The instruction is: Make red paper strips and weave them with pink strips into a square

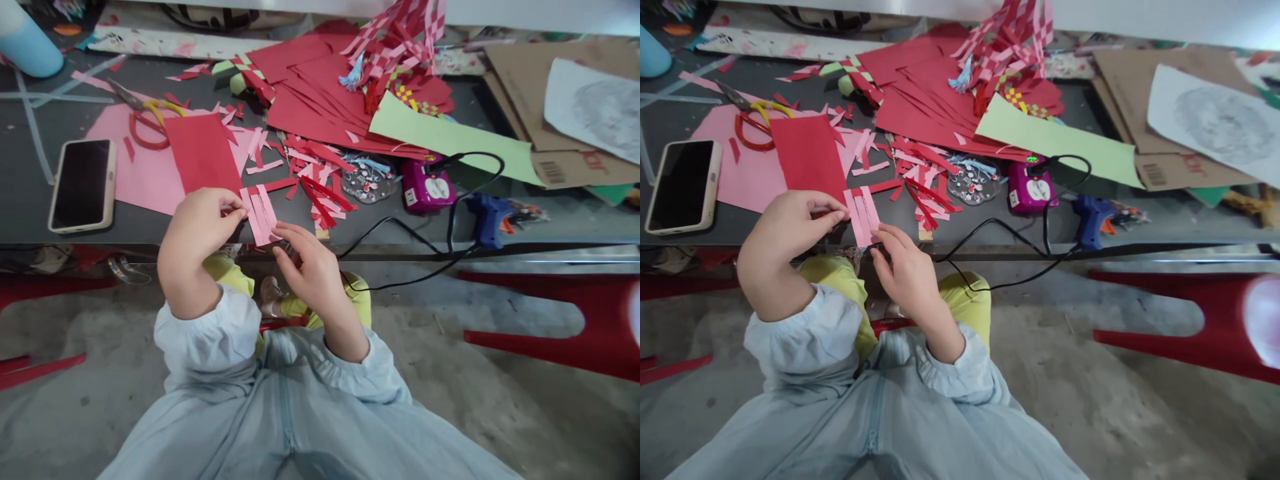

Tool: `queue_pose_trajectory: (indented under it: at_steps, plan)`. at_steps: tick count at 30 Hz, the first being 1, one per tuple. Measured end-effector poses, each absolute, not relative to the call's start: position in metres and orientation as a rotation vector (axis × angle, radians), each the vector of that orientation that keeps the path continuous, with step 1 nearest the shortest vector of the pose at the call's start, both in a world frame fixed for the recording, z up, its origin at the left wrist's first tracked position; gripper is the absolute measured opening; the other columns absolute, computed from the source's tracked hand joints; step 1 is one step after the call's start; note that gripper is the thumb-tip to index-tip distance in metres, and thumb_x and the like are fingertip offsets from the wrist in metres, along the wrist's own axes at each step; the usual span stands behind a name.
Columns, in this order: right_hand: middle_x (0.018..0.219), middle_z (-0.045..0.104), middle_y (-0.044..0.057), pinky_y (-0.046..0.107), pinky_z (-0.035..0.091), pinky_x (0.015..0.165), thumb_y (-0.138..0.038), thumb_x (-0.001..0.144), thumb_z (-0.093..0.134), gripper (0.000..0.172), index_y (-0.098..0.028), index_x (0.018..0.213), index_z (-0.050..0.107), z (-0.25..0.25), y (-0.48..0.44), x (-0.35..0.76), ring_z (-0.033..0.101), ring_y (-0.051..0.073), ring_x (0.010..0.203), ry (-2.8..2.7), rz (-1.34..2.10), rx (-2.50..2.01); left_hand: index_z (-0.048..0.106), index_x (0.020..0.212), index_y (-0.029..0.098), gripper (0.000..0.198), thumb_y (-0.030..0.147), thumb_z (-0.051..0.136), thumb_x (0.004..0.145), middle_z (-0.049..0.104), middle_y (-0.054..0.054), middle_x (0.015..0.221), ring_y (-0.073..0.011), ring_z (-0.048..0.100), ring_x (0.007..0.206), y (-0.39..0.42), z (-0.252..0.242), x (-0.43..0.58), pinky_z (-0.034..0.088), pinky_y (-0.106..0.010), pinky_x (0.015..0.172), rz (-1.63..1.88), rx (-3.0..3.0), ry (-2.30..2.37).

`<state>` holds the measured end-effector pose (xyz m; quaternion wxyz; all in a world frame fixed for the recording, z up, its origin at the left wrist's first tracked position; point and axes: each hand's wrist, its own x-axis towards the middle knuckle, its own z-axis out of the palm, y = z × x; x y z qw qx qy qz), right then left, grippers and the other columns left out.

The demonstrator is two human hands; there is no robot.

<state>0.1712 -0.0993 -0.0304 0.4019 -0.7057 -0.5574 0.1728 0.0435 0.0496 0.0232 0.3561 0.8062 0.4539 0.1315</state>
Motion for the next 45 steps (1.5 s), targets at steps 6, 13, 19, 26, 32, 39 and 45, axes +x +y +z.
queue_pose_trajectory:
  at_steps: [6,13,19,26,32,39,45]
  plan:
    - [0.129,0.069,0.011,0.033,0.059,0.089,-0.024,0.095,0.049,0.031,-0.016,0.119,0.066,-0.029,-0.102,0.170,0.069,0.021,0.112,-1.463,0.418,-1.783,0.076,0.072,0.025,0.011,0.025,0.067,0.077,0.073,-0.004,0.071,-0.0210,0.061,0.067,0.048,0.025,0.043,0.040,-0.031,0.065,0.338,2.085,1.185]
    - [0.129,0.069,0.010,0.033,0.058,0.092,-0.024,0.096,0.048,0.029,-0.018,0.118,0.067,-0.030,-0.104,0.169,0.068,0.020,0.115,-1.492,0.402,-1.781,0.076,0.074,0.026,0.012,0.028,0.066,0.080,0.075,-0.004,0.077,-0.0223,0.065,0.071,0.048,0.024,0.042,0.042,-0.031,0.064,0.317,2.114,1.195]
    - [0.128,0.070,0.007,0.031,0.058,0.085,-0.024,0.096,0.048,0.027,-0.019,0.112,0.070,-0.032,-0.104,0.169,0.071,0.019,0.108,-1.480,0.406,-1.830,0.075,0.083,0.025,0.014,0.029,0.061,0.083,0.077,-0.004,0.086,-0.0228,0.067,0.077,0.048,0.029,0.042,0.045,-0.033,0.069,0.179,2.138,1.221]
    - [0.126,0.072,0.005,0.031,0.059,0.081,-0.021,0.095,0.049,0.024,-0.018,0.105,0.071,-0.029,-0.103,0.168,0.072,0.019,0.105,-1.477,0.382,-1.848,0.074,0.089,0.025,0.022,0.035,0.055,0.085,0.077,-0.004,0.090,-0.0235,0.069,0.086,0.043,0.039,0.041,0.048,-0.033,0.074,0.124,2.227,1.233]
    - [0.126,0.071,0.005,0.032,0.060,0.081,-0.020,0.095,0.050,0.024,-0.019,0.105,0.071,-0.031,-0.103,0.166,0.072,0.020,0.105,-1.491,0.355,-1.863,0.075,0.092,0.022,0.022,0.029,0.054,0.087,0.077,-0.006,0.101,-0.0222,0.069,0.091,0.046,0.033,0.043,0.050,-0.034,0.080,0.234,2.243,1.248]
    - [0.125,0.072,0.004,0.033,0.059,0.080,-0.017,0.093,0.052,0.023,-0.018,0.108,0.070,-0.033,-0.101,0.167,0.073,0.020,0.098,-1.528,0.312,-1.870,0.071,0.103,0.022,0.023,0.020,0.056,0.086,0.076,-0.004,0.101,-0.0199,0.069,0.095,0.049,0.022,0.051,0.051,-0.034,0.092,0.413,2.246,1.326]
    - [0.122,0.073,0.004,0.033,0.059,0.079,-0.014,0.091,0.053,0.022,-0.019,0.104,0.070,-0.035,-0.099,0.169,0.073,0.019,0.096,-1.542,0.283,-1.859,0.064,0.119,0.022,0.037,0.012,0.057,0.084,0.073,-0.006,0.114,-0.0232,0.065,0.106,0.052,0.013,0.060,0.050,-0.040,0.101,0.452,2.313,1.318]
